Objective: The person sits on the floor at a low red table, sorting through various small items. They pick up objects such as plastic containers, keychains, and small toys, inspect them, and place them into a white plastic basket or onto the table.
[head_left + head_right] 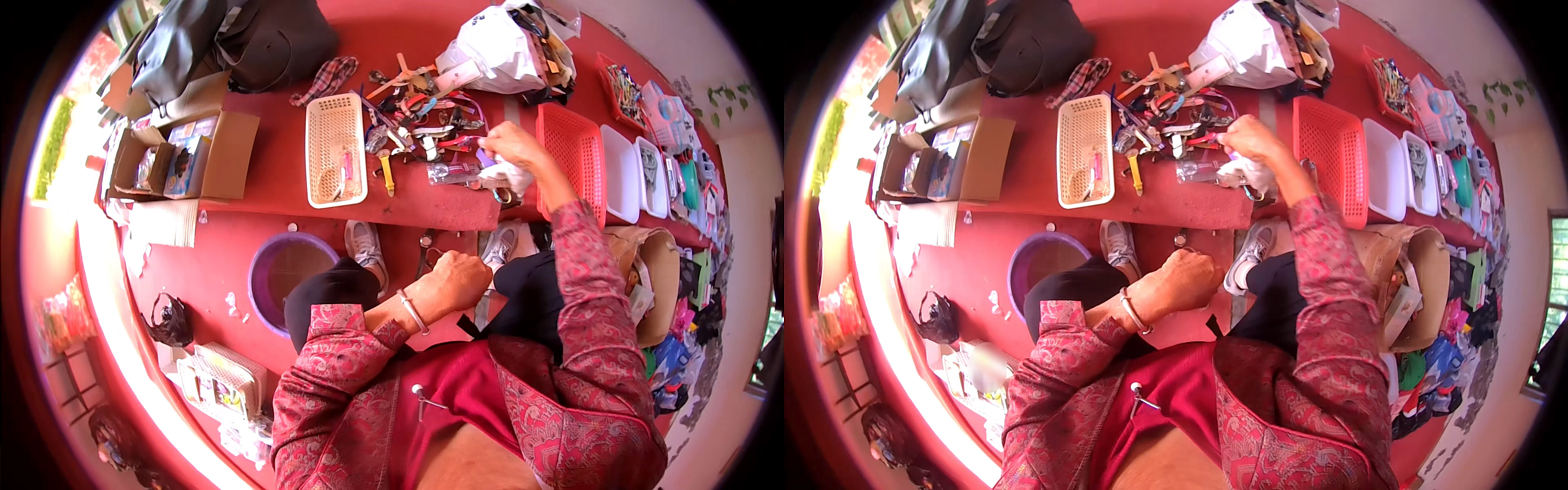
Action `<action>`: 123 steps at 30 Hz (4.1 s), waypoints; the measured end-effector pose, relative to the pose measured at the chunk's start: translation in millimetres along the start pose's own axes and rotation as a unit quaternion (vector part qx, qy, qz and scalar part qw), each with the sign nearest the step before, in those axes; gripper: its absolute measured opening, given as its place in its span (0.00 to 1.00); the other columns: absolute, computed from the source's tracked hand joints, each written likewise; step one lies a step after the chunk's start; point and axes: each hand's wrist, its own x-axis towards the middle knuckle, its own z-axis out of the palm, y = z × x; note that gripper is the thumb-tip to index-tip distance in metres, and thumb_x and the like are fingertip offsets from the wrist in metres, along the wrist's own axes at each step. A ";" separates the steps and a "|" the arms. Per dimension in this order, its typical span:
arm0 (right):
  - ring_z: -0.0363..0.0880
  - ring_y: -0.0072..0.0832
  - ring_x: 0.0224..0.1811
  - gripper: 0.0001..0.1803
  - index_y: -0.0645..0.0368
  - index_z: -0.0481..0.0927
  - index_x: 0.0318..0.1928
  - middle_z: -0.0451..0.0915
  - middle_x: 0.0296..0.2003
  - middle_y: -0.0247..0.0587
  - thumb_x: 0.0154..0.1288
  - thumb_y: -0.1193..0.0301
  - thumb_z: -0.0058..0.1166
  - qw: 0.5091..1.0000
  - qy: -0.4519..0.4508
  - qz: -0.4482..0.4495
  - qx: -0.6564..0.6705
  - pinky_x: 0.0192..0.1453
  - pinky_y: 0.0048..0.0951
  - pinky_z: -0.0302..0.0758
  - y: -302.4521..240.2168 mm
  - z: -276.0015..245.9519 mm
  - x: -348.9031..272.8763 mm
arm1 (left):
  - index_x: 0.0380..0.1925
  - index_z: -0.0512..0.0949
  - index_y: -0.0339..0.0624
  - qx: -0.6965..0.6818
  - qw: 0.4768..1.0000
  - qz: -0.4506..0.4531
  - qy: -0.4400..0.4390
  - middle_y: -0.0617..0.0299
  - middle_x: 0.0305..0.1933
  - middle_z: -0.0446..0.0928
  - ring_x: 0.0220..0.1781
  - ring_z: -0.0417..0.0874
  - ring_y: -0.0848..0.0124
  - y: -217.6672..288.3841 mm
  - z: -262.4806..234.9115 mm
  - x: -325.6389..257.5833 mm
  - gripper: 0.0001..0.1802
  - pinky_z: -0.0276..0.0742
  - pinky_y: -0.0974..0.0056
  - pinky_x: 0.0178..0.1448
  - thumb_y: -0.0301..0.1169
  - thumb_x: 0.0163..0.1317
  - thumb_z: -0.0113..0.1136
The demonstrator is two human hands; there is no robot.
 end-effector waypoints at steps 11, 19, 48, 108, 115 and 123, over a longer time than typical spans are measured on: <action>0.68 0.17 0.17 0.14 0.64 0.75 0.22 0.72 0.15 0.33 0.59 0.66 0.53 0.935 0.277 -0.019 0.223 0.21 0.23 0.64 7.4 -40.4 -118.8 | 0.36 0.79 0.41 0.021 0.958 -0.264 -0.109 0.51 0.39 0.79 0.44 0.81 0.57 -50.3 22.0 48.7 0.15 0.78 0.57 0.44 0.34 0.47 0.57; 0.75 0.48 0.24 0.13 0.58 0.74 0.22 0.76 0.20 0.48 0.57 0.63 0.51 0.887 0.458 0.041 0.032 0.27 0.45 0.69 36.6 -62.2 -134.7 | 0.48 0.70 0.48 -0.105 0.862 -0.472 0.151 0.35 0.55 0.64 0.57 0.67 0.42 -166.3 80.3 64.5 0.20 0.69 0.50 0.56 0.32 0.51 0.47; 0.76 0.47 0.23 0.12 0.58 0.72 0.23 0.75 0.18 0.47 0.58 0.63 0.50 0.898 0.439 0.008 -0.002 0.26 0.43 0.71 20.0 -39.9 -128.5 | 0.35 0.72 0.26 -0.457 0.595 -0.451 0.484 0.51 0.31 0.77 0.28 0.80 0.64 -221.9 -0.8 70.4 0.10 0.79 0.66 0.24 0.18 0.50 0.52; 0.80 0.38 0.32 0.15 0.57 0.78 0.40 0.80 0.33 0.43 0.50 0.82 0.50 0.870 0.417 -0.258 -0.042 0.33 0.31 0.76 -51.7 -22.6 -98.7 | 0.48 0.70 0.35 -0.614 0.742 -0.017 0.270 0.61 0.55 0.64 0.50 0.73 0.71 -42.3 -94.1 54.5 0.23 0.71 0.66 0.52 0.24 0.51 0.63; 0.79 0.38 0.30 0.15 0.56 0.76 0.42 0.79 0.32 0.41 0.51 0.73 0.54 0.881 0.396 -0.257 -0.024 0.31 0.34 0.74 -43.5 -23.6 -98.3 | 0.50 0.70 0.35 -0.643 0.725 -0.004 0.247 0.64 0.50 0.70 0.49 0.72 0.74 -39.8 -93.1 55.1 0.24 0.68 0.68 0.55 0.27 0.52 0.62; 0.79 0.28 0.22 0.12 0.61 0.79 0.34 0.78 0.19 0.41 0.57 0.64 0.55 0.934 0.331 -0.068 0.117 0.26 0.28 0.71 -33.3 -48.8 -98.3 | 0.46 0.73 0.34 -0.790 0.548 0.080 0.264 0.60 0.44 0.76 0.53 0.72 0.69 -41.1 -99.4 46.0 0.18 0.66 0.64 0.58 0.25 0.55 0.58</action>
